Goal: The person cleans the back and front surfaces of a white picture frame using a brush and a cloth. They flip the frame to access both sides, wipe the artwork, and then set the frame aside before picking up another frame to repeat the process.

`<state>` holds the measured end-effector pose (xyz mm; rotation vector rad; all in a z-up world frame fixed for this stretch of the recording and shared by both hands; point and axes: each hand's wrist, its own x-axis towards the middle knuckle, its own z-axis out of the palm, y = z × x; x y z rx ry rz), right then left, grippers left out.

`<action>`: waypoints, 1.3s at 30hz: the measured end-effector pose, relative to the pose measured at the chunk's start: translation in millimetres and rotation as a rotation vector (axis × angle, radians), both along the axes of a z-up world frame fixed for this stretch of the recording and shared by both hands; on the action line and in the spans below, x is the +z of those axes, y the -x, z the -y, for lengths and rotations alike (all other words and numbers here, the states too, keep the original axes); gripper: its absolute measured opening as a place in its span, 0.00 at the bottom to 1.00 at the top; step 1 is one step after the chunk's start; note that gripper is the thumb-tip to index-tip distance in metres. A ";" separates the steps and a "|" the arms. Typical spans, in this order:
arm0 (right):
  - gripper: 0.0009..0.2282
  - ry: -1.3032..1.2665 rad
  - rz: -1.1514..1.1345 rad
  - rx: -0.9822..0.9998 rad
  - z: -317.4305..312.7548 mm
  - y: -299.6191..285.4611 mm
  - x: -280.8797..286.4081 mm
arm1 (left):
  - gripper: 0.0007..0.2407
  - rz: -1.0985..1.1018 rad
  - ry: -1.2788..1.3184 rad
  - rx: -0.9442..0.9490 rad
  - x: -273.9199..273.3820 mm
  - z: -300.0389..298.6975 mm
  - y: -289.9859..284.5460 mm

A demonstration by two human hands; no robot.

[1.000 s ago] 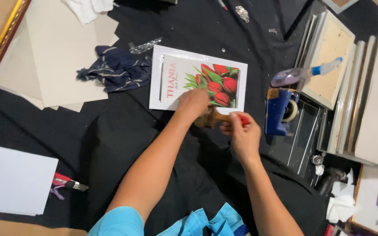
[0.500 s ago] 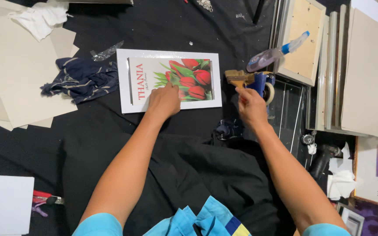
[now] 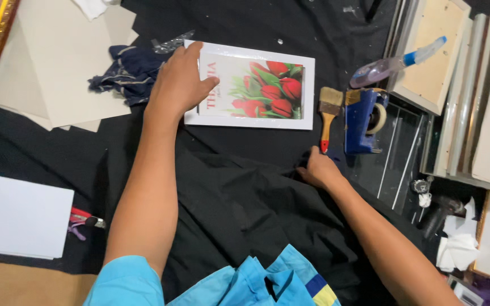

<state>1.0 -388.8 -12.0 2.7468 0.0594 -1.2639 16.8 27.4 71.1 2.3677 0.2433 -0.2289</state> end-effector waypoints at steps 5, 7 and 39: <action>0.13 0.062 0.240 0.116 4.1 -11.6 -20.2 | 0.42 -0.305 -0.027 0.179 -58.7 -13.8 -2.2; 0.08 0.142 0.351 0.265 -27.2 -17.8 -3.6 | 0.47 -0.303 -0.016 0.192 -87.1 -6.2 -12.9; 0.38 -0.172 0.237 0.383 6.1 -38.9 -46.6 | 0.45 -0.421 -0.198 0.189 -79.1 42.8 -30.4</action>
